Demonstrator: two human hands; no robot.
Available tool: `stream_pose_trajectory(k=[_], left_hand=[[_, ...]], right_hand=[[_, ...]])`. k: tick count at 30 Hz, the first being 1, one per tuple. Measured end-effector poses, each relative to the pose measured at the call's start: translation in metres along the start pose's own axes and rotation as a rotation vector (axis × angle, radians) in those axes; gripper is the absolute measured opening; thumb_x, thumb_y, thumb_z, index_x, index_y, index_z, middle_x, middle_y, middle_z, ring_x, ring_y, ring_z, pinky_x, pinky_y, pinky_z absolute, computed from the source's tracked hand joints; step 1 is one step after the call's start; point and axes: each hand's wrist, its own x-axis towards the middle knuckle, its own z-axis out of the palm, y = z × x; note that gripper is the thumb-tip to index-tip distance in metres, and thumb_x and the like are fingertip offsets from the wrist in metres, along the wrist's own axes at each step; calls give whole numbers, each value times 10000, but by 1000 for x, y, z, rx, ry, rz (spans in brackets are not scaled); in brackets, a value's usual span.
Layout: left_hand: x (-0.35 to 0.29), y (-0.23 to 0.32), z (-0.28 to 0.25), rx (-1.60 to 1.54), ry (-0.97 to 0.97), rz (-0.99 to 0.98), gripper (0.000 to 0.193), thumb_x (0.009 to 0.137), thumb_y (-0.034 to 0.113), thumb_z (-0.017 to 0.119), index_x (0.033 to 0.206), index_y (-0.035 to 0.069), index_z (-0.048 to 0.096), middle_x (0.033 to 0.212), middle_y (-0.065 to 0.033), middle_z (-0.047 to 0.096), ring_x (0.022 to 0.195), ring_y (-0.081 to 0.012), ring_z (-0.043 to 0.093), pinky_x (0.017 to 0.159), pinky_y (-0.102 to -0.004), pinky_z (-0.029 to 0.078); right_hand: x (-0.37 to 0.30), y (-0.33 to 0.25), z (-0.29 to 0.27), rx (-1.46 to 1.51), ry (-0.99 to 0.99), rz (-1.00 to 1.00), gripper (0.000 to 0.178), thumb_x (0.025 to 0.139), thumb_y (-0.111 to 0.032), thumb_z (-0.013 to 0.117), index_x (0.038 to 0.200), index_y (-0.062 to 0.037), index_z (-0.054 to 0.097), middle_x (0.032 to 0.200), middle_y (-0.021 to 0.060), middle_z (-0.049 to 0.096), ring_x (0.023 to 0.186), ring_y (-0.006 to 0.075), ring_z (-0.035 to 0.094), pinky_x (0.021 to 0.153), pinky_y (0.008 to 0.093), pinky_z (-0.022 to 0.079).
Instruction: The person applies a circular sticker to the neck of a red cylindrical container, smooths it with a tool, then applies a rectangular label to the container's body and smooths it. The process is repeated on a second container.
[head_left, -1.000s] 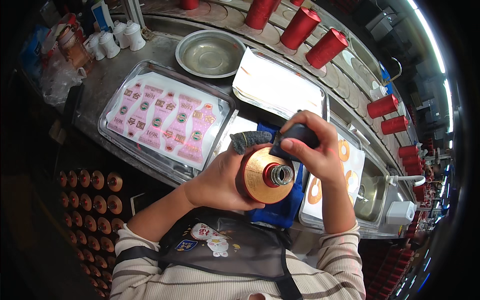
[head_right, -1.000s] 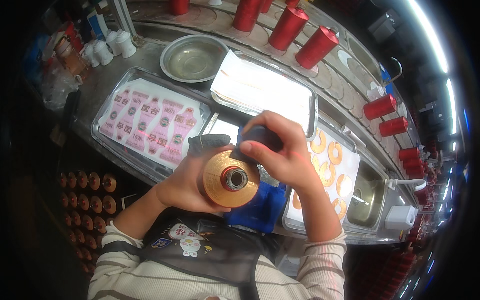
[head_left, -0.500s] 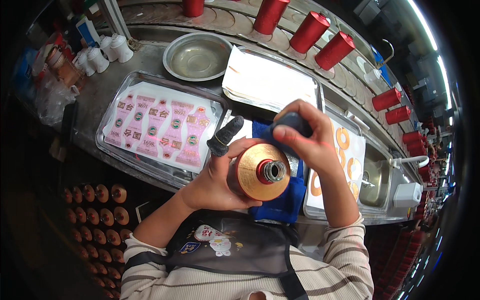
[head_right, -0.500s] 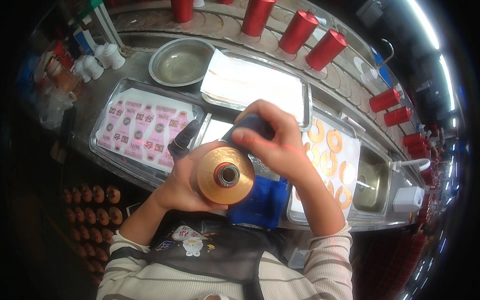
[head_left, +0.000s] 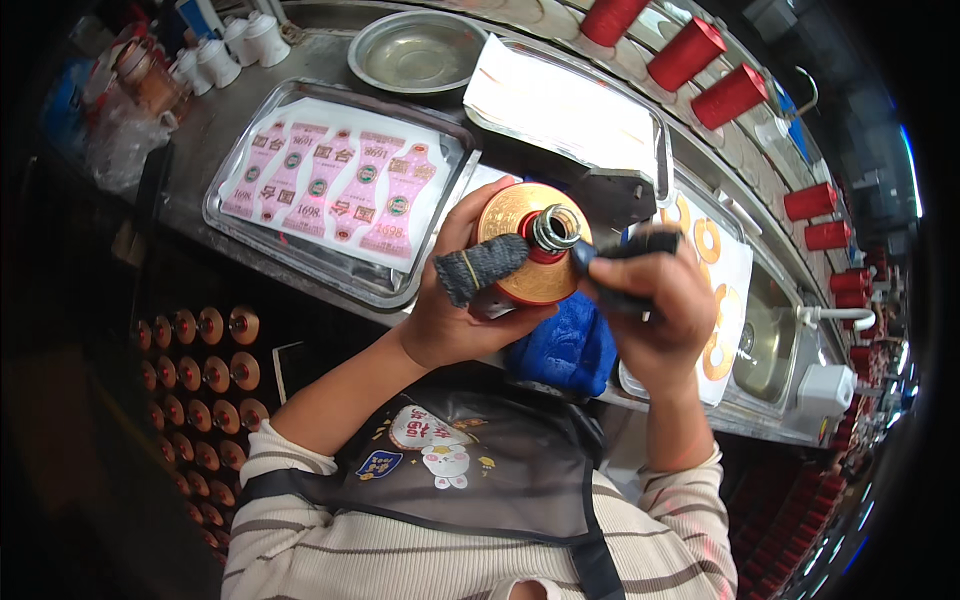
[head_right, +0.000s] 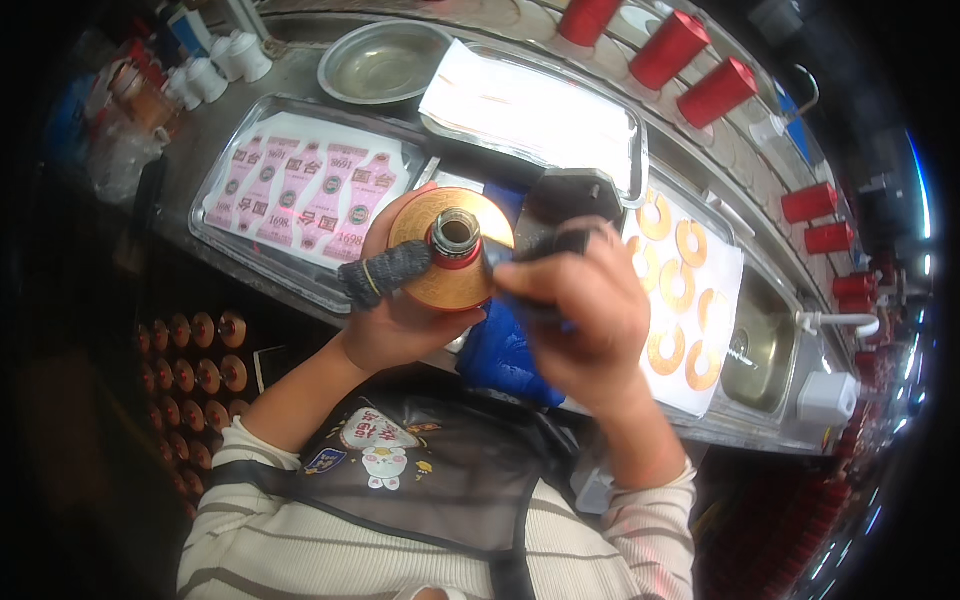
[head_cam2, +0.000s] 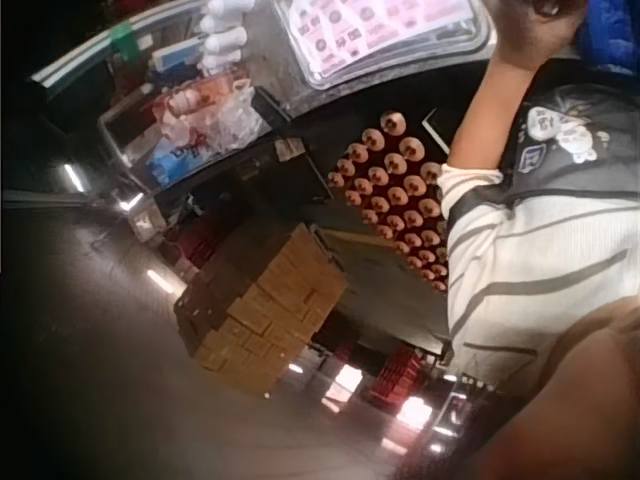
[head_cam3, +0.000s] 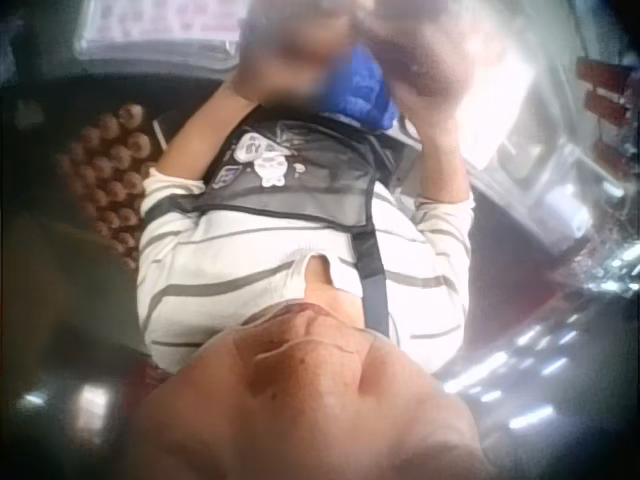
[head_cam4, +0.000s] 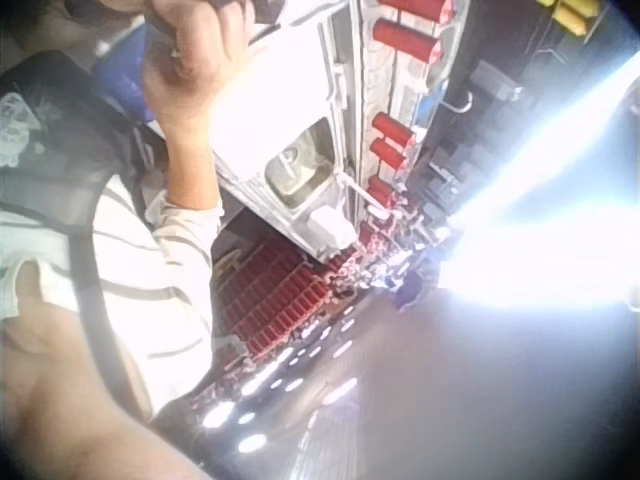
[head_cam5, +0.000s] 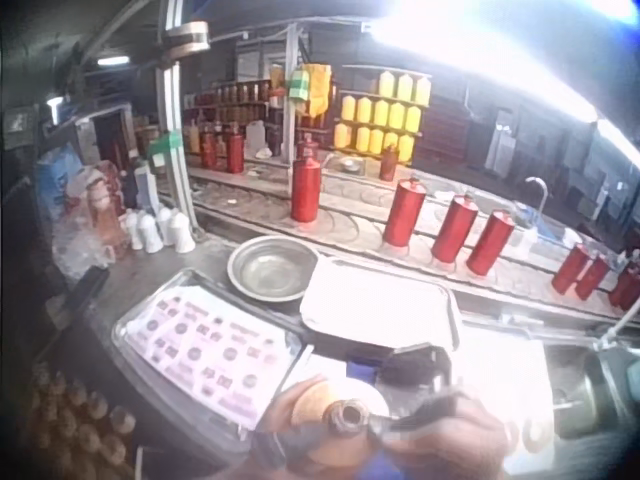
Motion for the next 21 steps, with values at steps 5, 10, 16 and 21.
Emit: stream_pose_trajectory(k=[5, 10, 16, 21], left_hand=[[-6, -7, 6, 112, 25, 13, 808, 717, 167, 884, 1395, 24, 470, 1473, -222, 415, 1300, -363, 538, 1096, -446, 444], [-4, -7, 10, 155, 14, -14, 820, 718, 175, 882, 1396, 25, 446, 1427, -213, 469, 1281, -345, 550, 1086, -433, 448], [-15, -18, 5, 84, -65, -237, 856, 718, 184, 897, 1408, 18, 417, 1369, -196, 541, 1248, -308, 578, 1066, -406, 461], [-2, -14, 5, 131, -52, -210, 800, 721, 219, 915, 1349, -12, 477, 1257, -151, 622, 1134, -247, 641, 1006, -383, 500]], right_hand=[[-20, -25, 9, -26, 34, -174, 408, 559, 81, 719, 947, -42, 749, 839, 88, 648, 775, 292, 609, 661, 365, 492], [-7, -21, 27, -105, 111, -246, 342, 594, 62, 704, 912, -58, 738, 817, 56, 603, 800, 291, 605, 706, 385, 484], [-10, -15, 29, -44, 168, -220, 401, 567, 66, 724, 943, -73, 721, 831, 65, 597, 767, 301, 594, 682, 385, 483], [-22, -28, -8, 333, -110, 99, 350, 744, -22, 843, 1060, -58, 698, 914, 74, 656, 793, 191, 638, 708, 283, 503]])
